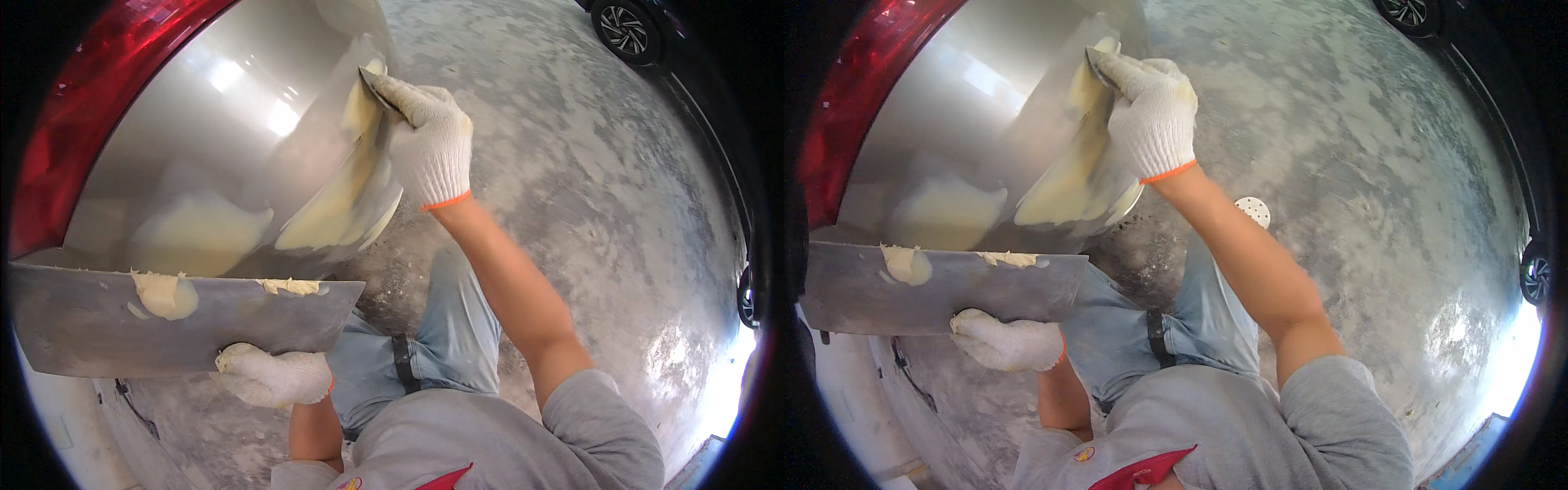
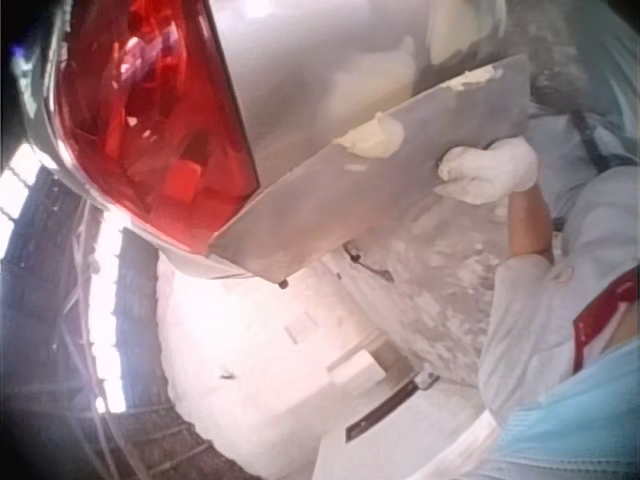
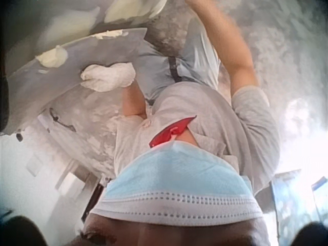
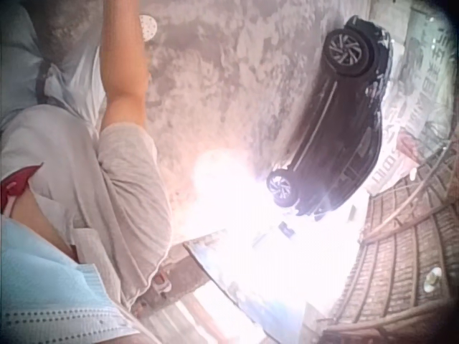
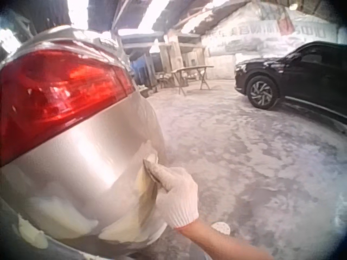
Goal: The person applies a yellowish body filler to the rear quarter panel of a silver car using a small scraper and a larger metal plate. They spread the filler over the panel and then scrape excess material back onto the plate.
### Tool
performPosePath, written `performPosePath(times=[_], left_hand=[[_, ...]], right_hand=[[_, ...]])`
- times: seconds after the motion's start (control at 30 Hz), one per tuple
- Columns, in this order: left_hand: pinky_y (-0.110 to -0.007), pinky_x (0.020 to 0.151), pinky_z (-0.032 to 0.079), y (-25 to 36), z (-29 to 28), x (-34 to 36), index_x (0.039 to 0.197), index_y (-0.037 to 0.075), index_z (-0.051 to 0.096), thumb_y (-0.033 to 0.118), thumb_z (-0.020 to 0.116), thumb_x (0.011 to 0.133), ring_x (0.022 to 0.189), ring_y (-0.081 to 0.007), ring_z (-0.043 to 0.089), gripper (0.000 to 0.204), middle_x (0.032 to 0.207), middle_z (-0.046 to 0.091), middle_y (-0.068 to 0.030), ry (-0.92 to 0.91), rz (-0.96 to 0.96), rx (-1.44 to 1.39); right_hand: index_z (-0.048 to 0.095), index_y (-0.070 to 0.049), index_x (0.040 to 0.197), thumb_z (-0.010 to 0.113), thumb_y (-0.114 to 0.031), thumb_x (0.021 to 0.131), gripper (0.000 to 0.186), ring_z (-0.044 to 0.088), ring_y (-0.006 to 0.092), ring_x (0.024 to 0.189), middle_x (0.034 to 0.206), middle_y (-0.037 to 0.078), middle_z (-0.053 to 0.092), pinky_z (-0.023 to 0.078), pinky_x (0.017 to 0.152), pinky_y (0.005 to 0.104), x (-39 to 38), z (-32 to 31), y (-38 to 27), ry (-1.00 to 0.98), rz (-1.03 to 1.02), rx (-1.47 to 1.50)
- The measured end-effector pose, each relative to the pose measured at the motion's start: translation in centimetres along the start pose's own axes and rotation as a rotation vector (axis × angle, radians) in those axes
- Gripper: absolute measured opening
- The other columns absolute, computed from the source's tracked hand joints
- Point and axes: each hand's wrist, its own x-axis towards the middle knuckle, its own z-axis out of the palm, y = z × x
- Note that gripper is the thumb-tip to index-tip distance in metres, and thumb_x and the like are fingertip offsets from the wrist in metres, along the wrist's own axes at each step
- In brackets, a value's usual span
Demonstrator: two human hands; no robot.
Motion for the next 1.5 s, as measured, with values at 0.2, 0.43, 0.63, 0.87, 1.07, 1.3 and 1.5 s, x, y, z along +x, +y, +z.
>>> performPosePath(times=[0.2, 0.43, 0.63, 0.87, 1.07, 1.3, 1.5], left_hand=[[-0.037, 0.074, 0.048, 0.5, 0.4, -0.1, 0.086, -0.003, 0.063, 0.03, 0.051, 0.11, 0.076, -0.0229, 0.052, 0.043, 0.082, 0.06, -0.013, -0.002, -0.241, -0.087], [-0.039, 0.075, 0.051, -2.3, 0.6, -0.1, 0.097, -0.006, 0.067, 0.027, 0.049, 0.112, 0.078, -0.0278, 0.057, 0.041, 0.089, 0.063, -0.0167, 0.0, -0.001, -0.005], [-0.039, 0.073, 0.053, -2.1, 0.4, -0.2, 0.101, -0.008, 0.066, 0.022, 0.047, 0.112, 0.077, -0.0333, 0.059, 0.037, 0.095, 0.066, -0.0195, -0.111, 0.294, 0.164], [-0.04, 0.073, 0.053, 0.1, 0.3, -0.6, 0.103, -0.008, 0.065, 0.019, 0.046, 0.113, 0.078, -0.0313, 0.06, 0.035, 0.098, 0.066, -0.0177, -0.069, 0.527, 0.177], [-0.039, 0.074, 0.053, -1.5, 0.2, 0.7, 0.106, -0.008, 0.065, 0.014, 0.044, 0.114, 0.081, -0.0309, 0.06, 0.031, 0.099, 0.066, -0.0187, -0.005, 0.306, 0.159], [-0.04, 0.072, 0.05, -1.6, -1.8, 1.6, 0.099, -0.008, 0.062, 0.018, 0.041, 0.116, 0.077, -0.0312, 0.055, 0.037, 0.09, 0.061, -0.0194, -0.091, 0.268, 0.221], [-0.033, 0.076, 0.05, -0.8, -2.3, 1.8, 0.101, -0.007, 0.065, 0.025, 0.056, 0.111, 0.082, -0.0189, 0.052, 0.035, 0.091, 0.057, -0.0095, -0.039, -0.03, -0.025]], right_hand=[[0.081, -0.009, 0.116, 0.066, 0.004, 0.079, 0.042, 0.07, 0.0315, 0.108, 0.117, 0.01, 0.079, 0.056, 0.096, 0.0384, -2.5, -0.8, -2.4, 0.008, -0.108, -0.065], [0.078, -0.007, 0.114, 0.068, 0.005, 0.07, 0.047, 0.072, 0.0321, 0.099, 0.115, 0.012, 0.078, 0.059, 0.086, 0.0417, -4.6, -1.0, -4.6, 0.002, -0.23, 0.01], [0.077, -0.011, 0.119, 0.067, 0.0, 0.078, 0.043, 0.073, 0.0293, 0.105, 0.117, 0.01, 0.077, 0.059, 0.089, 0.0422, -7.1, -5.3, -6.0, -0.309, -0.182, 0.299], [0.076, -0.009, 0.122, 0.066, 0.007, 0.074, 0.051, 0.075, 0.0332, 0.109, 0.118, 0.012, 0.077, 0.062, 0.088, 0.0399, -7.5, -11.1, -4.4, -0.693, -0.183, 0.355], [0.075, -0.008, 0.126, 0.067, -0.013, 0.096, 0.032, 0.075, 0.0324, 0.103, 0.115, 0.019, 0.077, 0.059, 0.092, 0.037, -2.1, -3.2, 3.0, 0.03, 0.354, 0.342], [0.075, -0.005, 0.128, 0.067, -0.009, 0.096, 0.033, 0.074, 0.0226, 0.105, 0.116, 0.016, 0.078, 0.055, 0.095, 0.0313, 0.9, 2.4, 4.3, 0.107, 0.301, 0.316], [0.077, -0.007, 0.12, 0.07, -0.003, 0.091, 0.031, 0.072, 0.0289, 0.109, 0.117, 0.014, 0.077, 0.056, 0.097, 0.0361, -3.5, 0.9, 0.9, 0.105, 0.209, 0.237]])
